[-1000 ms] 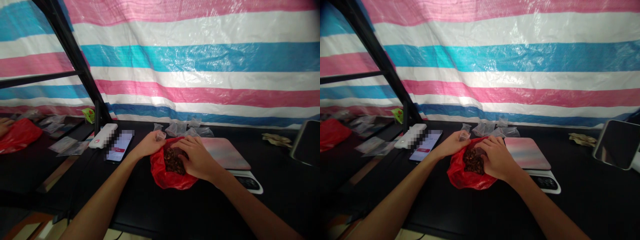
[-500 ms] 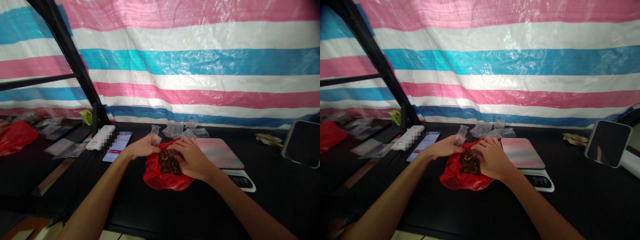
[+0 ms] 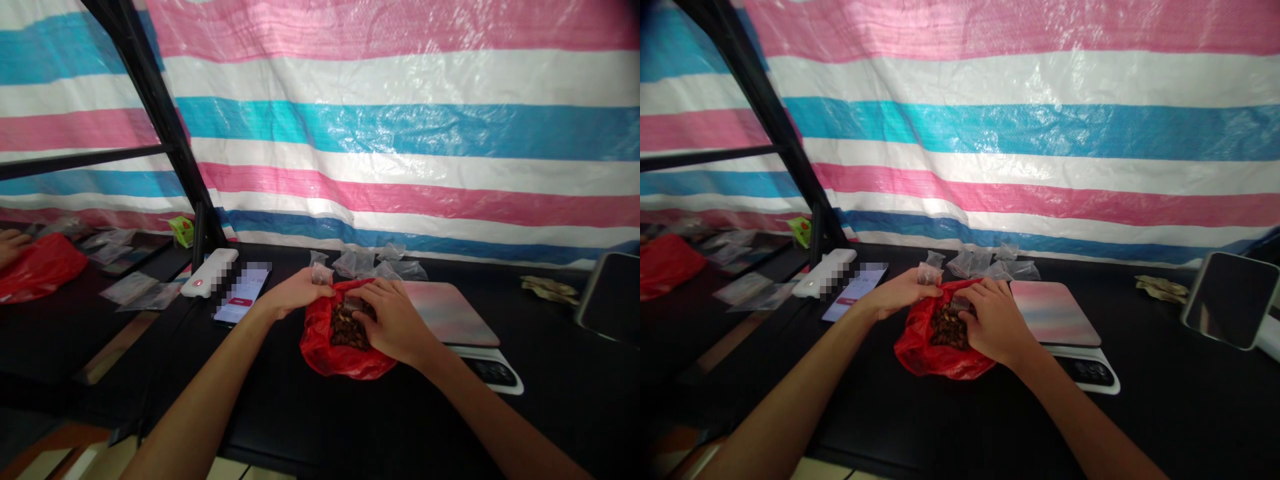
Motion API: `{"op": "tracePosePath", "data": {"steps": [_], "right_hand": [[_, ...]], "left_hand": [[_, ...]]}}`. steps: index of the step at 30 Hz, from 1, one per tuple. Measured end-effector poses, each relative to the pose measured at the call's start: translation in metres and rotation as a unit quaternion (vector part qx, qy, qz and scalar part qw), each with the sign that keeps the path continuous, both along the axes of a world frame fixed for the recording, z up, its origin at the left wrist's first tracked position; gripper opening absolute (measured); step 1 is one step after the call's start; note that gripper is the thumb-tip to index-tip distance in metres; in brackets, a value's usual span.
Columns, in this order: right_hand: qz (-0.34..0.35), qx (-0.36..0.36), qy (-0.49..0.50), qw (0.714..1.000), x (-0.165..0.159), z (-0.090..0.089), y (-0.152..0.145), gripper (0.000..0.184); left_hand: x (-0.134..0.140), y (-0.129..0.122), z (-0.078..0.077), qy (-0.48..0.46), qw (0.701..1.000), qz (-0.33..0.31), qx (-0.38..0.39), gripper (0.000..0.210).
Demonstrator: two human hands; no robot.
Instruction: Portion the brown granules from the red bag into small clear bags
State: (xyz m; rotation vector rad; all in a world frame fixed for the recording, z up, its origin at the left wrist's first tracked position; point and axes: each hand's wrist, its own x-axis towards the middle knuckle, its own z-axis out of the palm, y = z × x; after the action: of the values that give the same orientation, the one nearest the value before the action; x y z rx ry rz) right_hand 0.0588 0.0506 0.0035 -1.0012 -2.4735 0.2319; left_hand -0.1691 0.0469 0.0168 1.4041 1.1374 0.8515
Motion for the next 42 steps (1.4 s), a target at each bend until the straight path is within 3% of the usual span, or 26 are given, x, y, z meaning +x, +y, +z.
{"op": "tracePosePath", "data": {"steps": [7,11,17,23,28,34,42], "right_hand": [[0.020,-0.018,0.021,0.999,0.002,-0.001,0.001,0.036],[0.055,-0.007,0.015,0.998,0.004,0.003,0.001,0.038],[0.062,0.010,-0.041,0.997,0.009,0.009,0.004,0.045],[0.019,0.032,-0.101,0.994,0.013,0.011,0.009,0.048],[0.014,0.035,-0.102,0.994,0.014,0.010,0.009,0.047],[0.045,-0.018,-0.030,0.998,0.006,0.005,0.002,0.045],[-0.018,-0.045,0.010,0.999,0.001,0.002,0.001,0.035]], "left_hand": [[0.007,0.007,-0.011,-0.060,0.996,0.064,-0.009,0.009],[0.009,0.007,-0.012,-0.087,0.994,0.066,0.000,0.011],[0.007,0.008,-0.009,-0.045,0.996,0.070,0.018,0.014],[-0.013,0.002,0.000,0.079,0.996,-0.049,-0.012,0.023],[-0.013,-0.006,0.006,0.078,0.993,-0.071,-0.052,0.031],[0.000,0.000,-0.005,-0.019,0.998,-0.013,-0.058,0.025],[-0.001,0.002,-0.004,-0.076,0.990,0.085,-0.083,0.029]]}}
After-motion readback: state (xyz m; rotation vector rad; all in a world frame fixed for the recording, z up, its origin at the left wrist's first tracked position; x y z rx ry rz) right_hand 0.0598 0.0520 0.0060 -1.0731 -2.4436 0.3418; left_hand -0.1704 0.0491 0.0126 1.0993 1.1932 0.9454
